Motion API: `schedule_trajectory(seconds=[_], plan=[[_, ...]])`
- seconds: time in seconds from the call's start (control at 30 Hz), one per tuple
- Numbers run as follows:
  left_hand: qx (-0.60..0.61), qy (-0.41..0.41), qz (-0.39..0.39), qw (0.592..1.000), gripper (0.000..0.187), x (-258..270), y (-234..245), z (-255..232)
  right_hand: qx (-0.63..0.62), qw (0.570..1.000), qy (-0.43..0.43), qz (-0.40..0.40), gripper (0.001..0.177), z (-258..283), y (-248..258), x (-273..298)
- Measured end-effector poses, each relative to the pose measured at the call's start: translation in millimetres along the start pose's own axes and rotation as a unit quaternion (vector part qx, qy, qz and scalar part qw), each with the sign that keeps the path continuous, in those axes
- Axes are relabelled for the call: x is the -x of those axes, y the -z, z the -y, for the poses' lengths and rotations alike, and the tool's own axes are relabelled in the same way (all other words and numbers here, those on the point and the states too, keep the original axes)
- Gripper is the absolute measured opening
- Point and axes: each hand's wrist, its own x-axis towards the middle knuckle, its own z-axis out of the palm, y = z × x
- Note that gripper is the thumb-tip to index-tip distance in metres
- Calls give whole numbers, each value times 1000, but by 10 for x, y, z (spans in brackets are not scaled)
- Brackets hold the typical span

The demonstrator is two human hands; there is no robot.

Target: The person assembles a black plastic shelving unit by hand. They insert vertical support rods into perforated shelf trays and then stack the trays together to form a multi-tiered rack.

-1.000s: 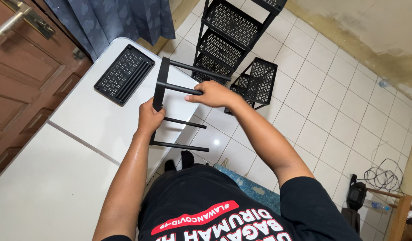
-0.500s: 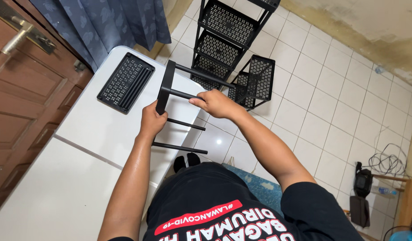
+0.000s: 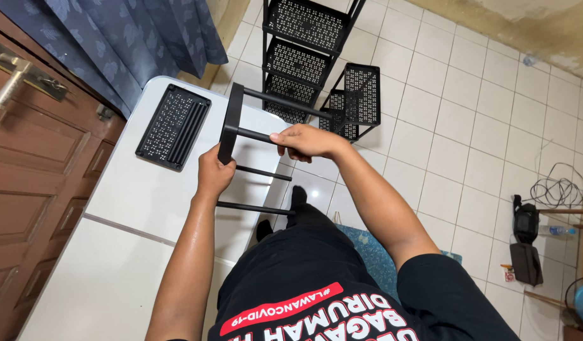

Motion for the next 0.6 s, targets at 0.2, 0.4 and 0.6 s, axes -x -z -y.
schedule_trajectory(seconds=[0.2, 0.4, 0.6], plan=[[3, -35, 16, 999, 55, -19, -27, -29, -58, 997, -13, 50, 65, -123, -2, 79], [10, 17, 13, 1000, 42, -16, -78, 61, 106, 987, 94, -73, 71, -260, -111, -60], [19, 39, 0, 999, 30, -111, -227, 61, 297, 919, 152, -211, 59, -167, -33, -16]])
